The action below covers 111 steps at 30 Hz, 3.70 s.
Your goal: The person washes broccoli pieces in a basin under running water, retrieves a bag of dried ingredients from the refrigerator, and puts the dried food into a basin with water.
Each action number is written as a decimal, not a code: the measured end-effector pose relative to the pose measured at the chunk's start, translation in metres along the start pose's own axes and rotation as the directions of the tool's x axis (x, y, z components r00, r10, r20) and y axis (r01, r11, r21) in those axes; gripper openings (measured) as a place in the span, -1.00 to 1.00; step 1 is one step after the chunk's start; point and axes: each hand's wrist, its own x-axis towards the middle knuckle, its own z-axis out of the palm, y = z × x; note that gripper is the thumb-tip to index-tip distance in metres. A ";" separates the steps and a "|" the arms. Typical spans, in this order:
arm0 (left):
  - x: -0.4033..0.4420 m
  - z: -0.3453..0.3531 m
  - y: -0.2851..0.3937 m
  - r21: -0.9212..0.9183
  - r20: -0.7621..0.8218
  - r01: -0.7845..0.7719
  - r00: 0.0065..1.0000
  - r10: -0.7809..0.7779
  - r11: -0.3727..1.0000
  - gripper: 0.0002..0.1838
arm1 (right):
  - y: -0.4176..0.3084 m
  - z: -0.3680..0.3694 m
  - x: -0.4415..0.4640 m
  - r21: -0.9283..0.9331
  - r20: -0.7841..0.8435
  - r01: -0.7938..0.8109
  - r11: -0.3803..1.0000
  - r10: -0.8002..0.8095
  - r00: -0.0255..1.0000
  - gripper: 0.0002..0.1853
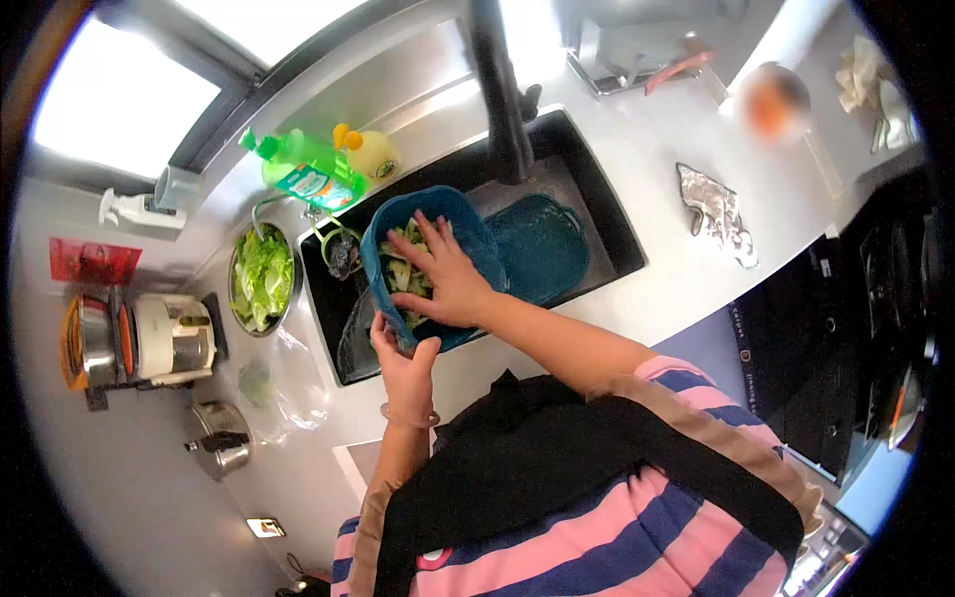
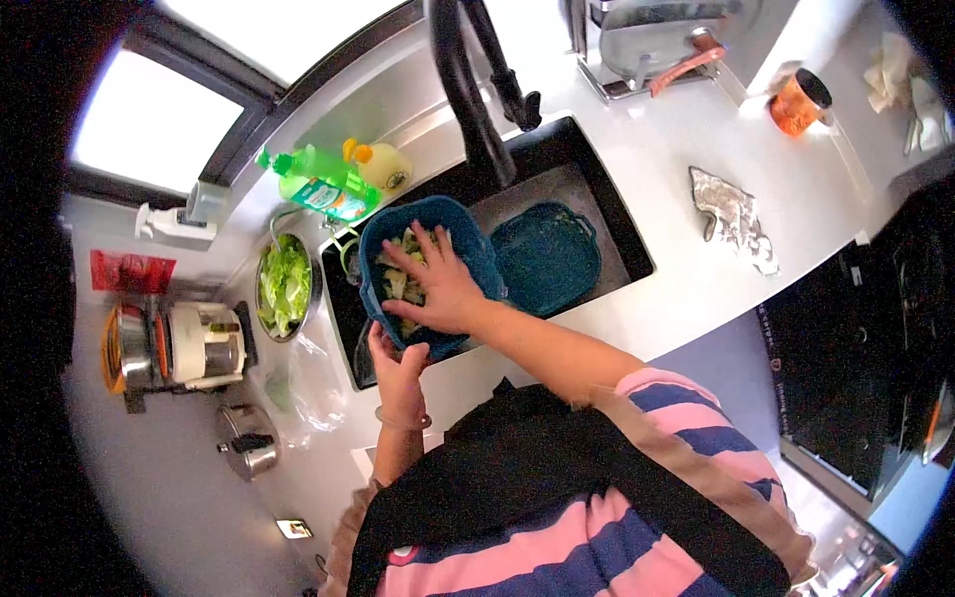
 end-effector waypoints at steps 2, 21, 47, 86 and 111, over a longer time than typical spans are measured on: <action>0.003 -0.005 0.006 0.046 0.042 -0.054 0.998 0.052 0.997 -0.18 | 0.000 0.010 0.001 0.024 -0.073 0.036 0.999 -0.034 0.997 -0.15; -0.005 0.014 0.054 0.548 0.141 -0.327 0.943 0.301 0.770 -0.15 | 0.007 0.065 0.014 0.373 -0.374 0.160 0.914 -0.009 0.927 -0.18; 0.003 0.024 0.048 0.716 0.151 -0.342 0.927 0.344 0.609 -0.10 | 0.017 0.069 0.009 0.582 -0.377 0.165 0.796 0.084 0.922 -0.23; 0.024 -0.064 -0.034 -0.492 0.068 0.392 0.907 -0.415 0.777 -0.51 | 0.154 -0.047 -0.037 -0.674 0.630 0.319 0.666 0.293 0.719 -0.64; 0.013 0.030 -0.044 -0.342 0.256 0.577 0.816 -0.518 0.741 -0.42 | 0.261 -0.224 0.016 -0.722 -0.182 -0.341 0.602 0.310 0.933 -0.39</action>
